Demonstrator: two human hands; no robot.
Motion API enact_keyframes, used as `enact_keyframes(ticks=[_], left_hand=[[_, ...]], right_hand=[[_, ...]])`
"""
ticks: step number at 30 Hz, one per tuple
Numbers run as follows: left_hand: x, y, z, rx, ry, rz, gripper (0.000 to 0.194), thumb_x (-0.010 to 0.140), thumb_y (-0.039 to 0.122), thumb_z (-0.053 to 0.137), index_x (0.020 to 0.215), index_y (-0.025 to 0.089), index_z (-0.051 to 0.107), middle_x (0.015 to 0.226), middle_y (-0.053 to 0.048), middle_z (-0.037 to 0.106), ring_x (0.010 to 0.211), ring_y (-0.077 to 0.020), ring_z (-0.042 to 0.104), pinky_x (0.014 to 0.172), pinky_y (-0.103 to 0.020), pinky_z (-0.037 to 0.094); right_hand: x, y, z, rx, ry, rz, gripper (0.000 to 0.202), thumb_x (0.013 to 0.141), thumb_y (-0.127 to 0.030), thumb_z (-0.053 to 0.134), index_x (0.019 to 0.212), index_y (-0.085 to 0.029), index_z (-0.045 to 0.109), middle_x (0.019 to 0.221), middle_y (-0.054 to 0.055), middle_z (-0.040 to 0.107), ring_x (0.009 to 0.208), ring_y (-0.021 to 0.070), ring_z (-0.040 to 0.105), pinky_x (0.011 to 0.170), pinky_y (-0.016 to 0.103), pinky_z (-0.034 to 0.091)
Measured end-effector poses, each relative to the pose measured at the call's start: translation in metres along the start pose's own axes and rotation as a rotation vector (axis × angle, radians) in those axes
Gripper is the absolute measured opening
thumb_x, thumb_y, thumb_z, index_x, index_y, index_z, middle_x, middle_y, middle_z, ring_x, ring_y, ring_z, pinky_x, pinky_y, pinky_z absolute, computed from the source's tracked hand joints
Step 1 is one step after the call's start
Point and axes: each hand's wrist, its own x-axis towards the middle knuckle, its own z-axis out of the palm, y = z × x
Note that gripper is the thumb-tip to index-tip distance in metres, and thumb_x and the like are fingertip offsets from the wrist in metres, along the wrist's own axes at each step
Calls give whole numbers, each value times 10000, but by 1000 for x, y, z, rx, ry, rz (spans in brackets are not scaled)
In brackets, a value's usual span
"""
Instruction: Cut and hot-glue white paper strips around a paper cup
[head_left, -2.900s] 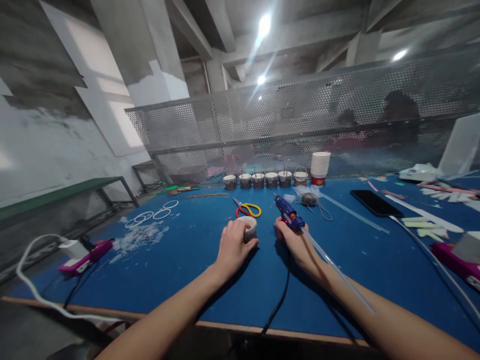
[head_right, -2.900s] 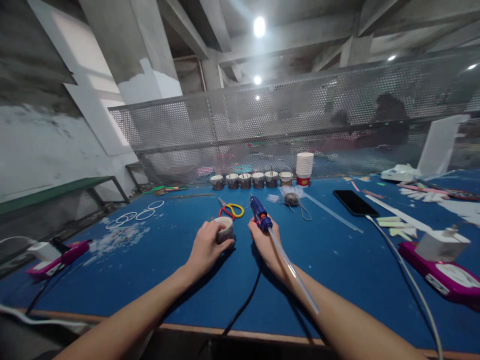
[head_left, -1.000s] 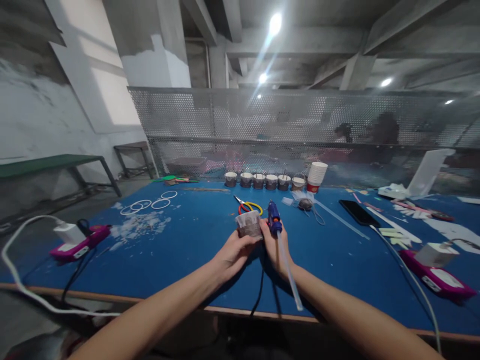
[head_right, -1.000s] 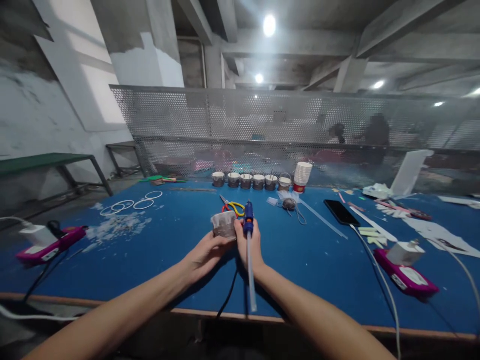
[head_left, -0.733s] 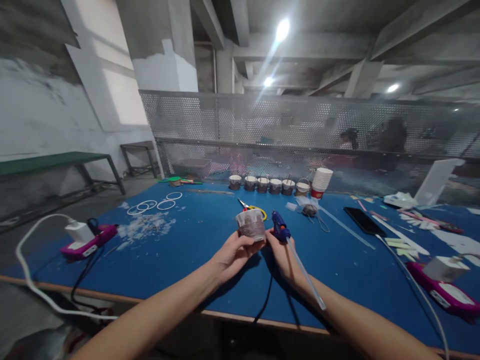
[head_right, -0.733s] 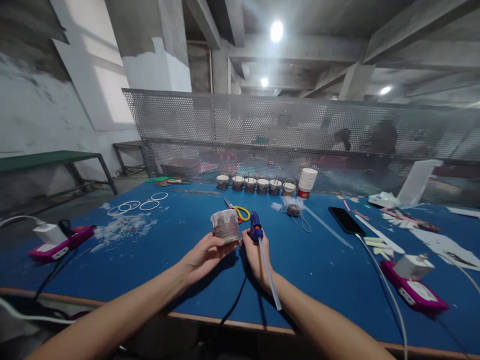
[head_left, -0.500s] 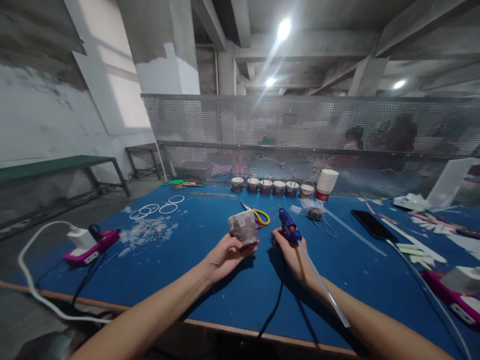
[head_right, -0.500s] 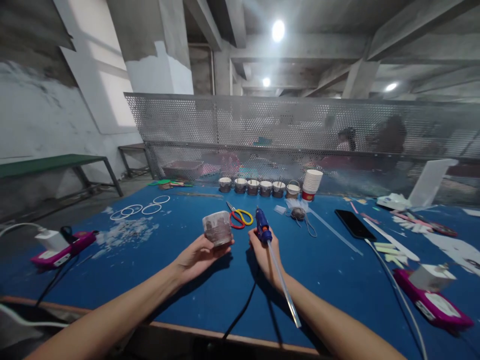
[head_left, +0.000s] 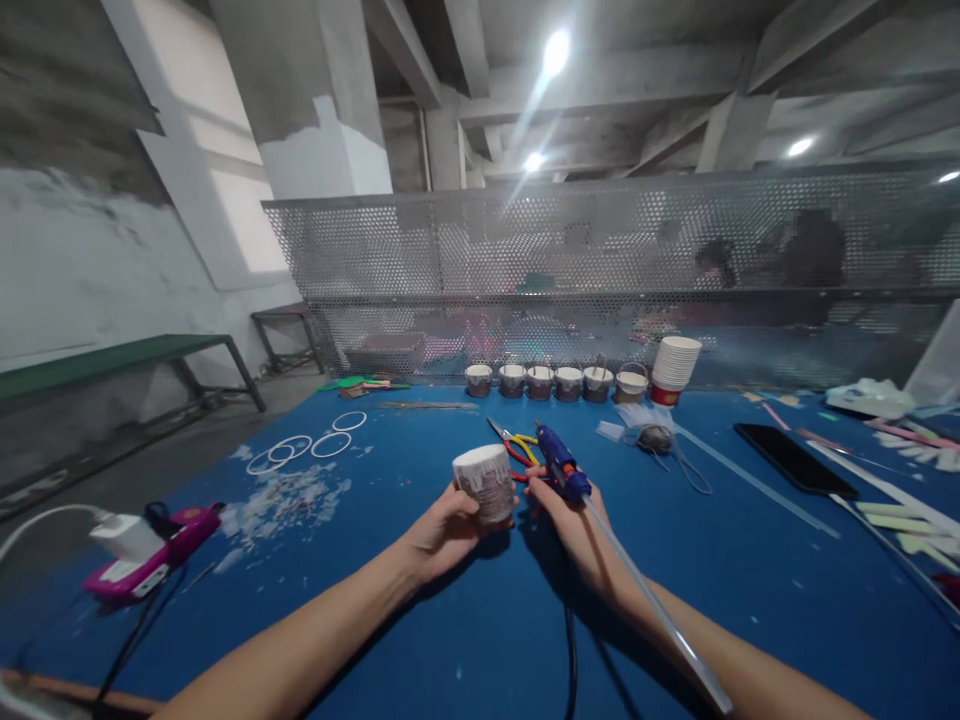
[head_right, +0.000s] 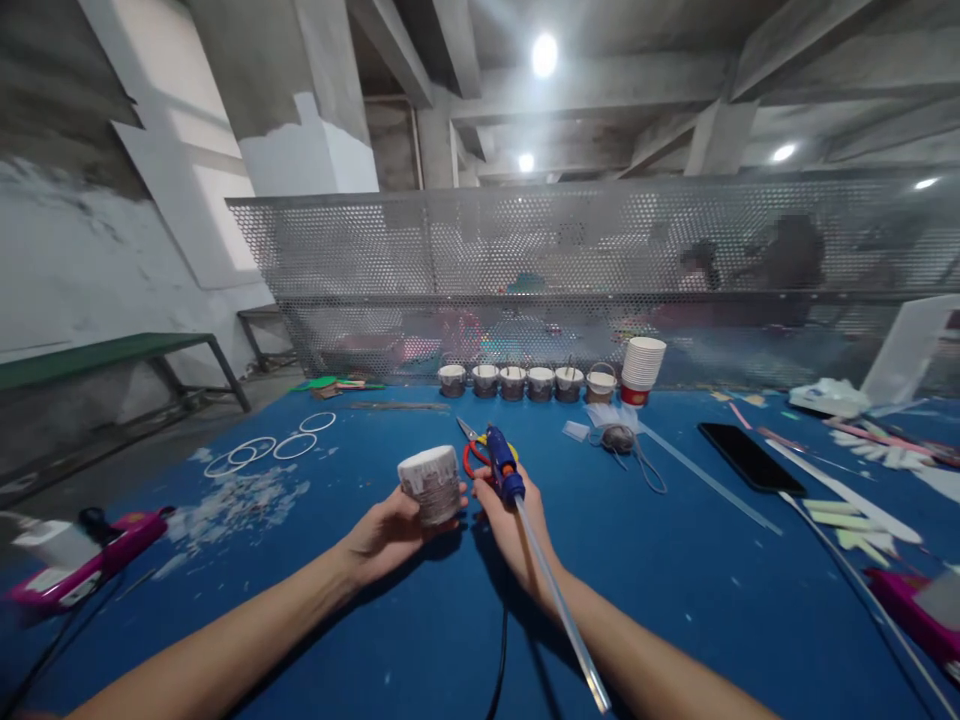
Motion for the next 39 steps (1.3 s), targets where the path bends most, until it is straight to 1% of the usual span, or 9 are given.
enact_keyframes(ticks=[4,7,11,15,20,24,30,34,39], left_hand=[[5,-10,3,13,62,-13,560,678,236,727,1215,187,576,1092,-101,706,894,-215,662,753,-329,498],[4,-15,5,16,65,-1,539,677,224,739,1197,183,602,1097,-98,711,926,-220,657,785,-327,494],[0,-17,7,-15,68,39,405,656,201,757,1050,152,674,960,-74,739,864,-194,665,827,-311,496],[-3,-14,9,-52,145,45,270,649,218,763,894,129,692,751,-39,723,676,-149,644,722,-274,512],[-4,-9,6,-109,226,14,333,704,211,693,1020,113,659,899,-99,745,771,-213,684,788,-358,525],[-4,-8,3,-136,258,-20,315,711,187,677,1015,107,656,886,-97,746,759,-216,689,813,-387,529],[-3,-14,7,-37,217,45,459,700,235,767,1124,131,626,1050,-117,736,923,-235,691,837,-332,517],[-4,-16,13,10,179,66,494,681,241,796,1122,124,607,1040,-132,739,1008,-267,678,920,-364,493],[-5,-21,17,5,211,86,499,661,201,804,1115,147,605,1114,-108,720,1039,-246,670,951,-347,490]], right_hand=[[-6,6,6,13,36,-32,250,736,-445,657,785,-203,621,697,40,650,605,198,586,577,309,478],[-11,10,5,13,41,-75,223,756,-412,656,826,-201,641,755,38,668,664,195,609,644,305,502],[-21,13,2,0,-105,-151,200,791,-324,624,940,-197,663,924,68,708,801,210,650,731,307,515],[-31,12,1,-47,-260,-254,124,776,-238,599,877,-200,661,820,38,709,714,187,645,713,292,518],[-31,22,0,-31,-99,-232,174,824,-289,597,958,-197,658,888,47,701,731,176,636,697,282,518],[-22,33,0,-11,13,-174,206,823,-330,621,968,-190,662,847,41,689,652,158,592,624,275,498],[-19,28,6,46,-8,-158,198,774,-340,686,894,-184,658,829,39,689,723,180,635,696,299,517],[-21,23,10,63,-19,-173,191,757,-332,696,860,-183,638,810,35,680,711,175,631,683,290,523],[-18,26,12,-9,-3,-198,171,786,-342,654,817,-182,605,754,21,653,653,163,595,640,272,503]])
